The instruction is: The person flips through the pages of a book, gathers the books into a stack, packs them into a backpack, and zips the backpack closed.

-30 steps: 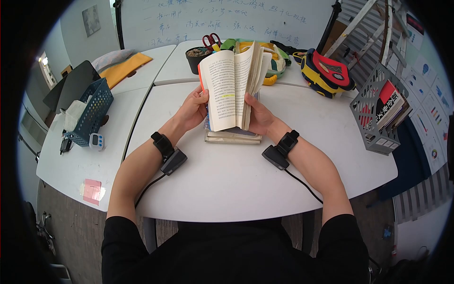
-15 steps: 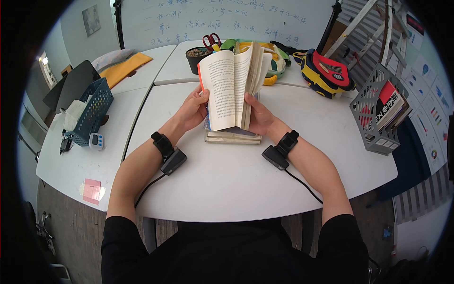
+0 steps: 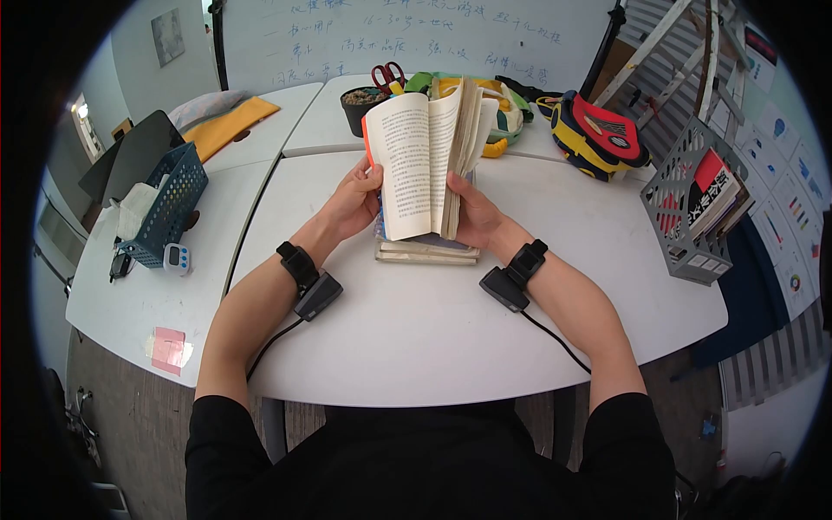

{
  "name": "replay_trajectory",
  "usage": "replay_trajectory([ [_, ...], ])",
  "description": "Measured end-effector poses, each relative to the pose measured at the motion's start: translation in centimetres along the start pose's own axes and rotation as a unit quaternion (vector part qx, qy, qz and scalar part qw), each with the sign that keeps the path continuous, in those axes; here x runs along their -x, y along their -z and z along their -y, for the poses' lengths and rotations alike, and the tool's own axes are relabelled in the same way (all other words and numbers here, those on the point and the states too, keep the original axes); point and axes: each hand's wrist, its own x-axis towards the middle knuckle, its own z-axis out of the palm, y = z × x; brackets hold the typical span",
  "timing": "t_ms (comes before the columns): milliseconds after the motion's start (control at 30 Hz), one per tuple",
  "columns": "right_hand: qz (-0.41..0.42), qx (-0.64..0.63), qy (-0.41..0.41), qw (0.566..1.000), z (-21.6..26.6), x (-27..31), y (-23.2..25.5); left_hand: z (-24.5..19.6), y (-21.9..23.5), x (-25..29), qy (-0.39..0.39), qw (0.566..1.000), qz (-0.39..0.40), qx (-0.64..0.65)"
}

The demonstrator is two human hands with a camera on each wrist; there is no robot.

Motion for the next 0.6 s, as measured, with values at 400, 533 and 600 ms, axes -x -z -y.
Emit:
replay_trajectory([
  [400,0.000,0.007,-0.005,1.000,0.27,0.13,-0.29,-0.06,0.04,0.02,0.009,1.000,0.001,0.004],
  [533,-0.001,0.006,-0.004,1.000,0.23,0.11,-0.16,-0.18,-0.13,0.12,0.014,1.000,-0.002,0.003],
  [600,0.000,0.005,-0.005,1.000,0.30,0.15,-0.27,-0.17,-0.15,0.11,0.015,1.000,-0.001,0.003],
])
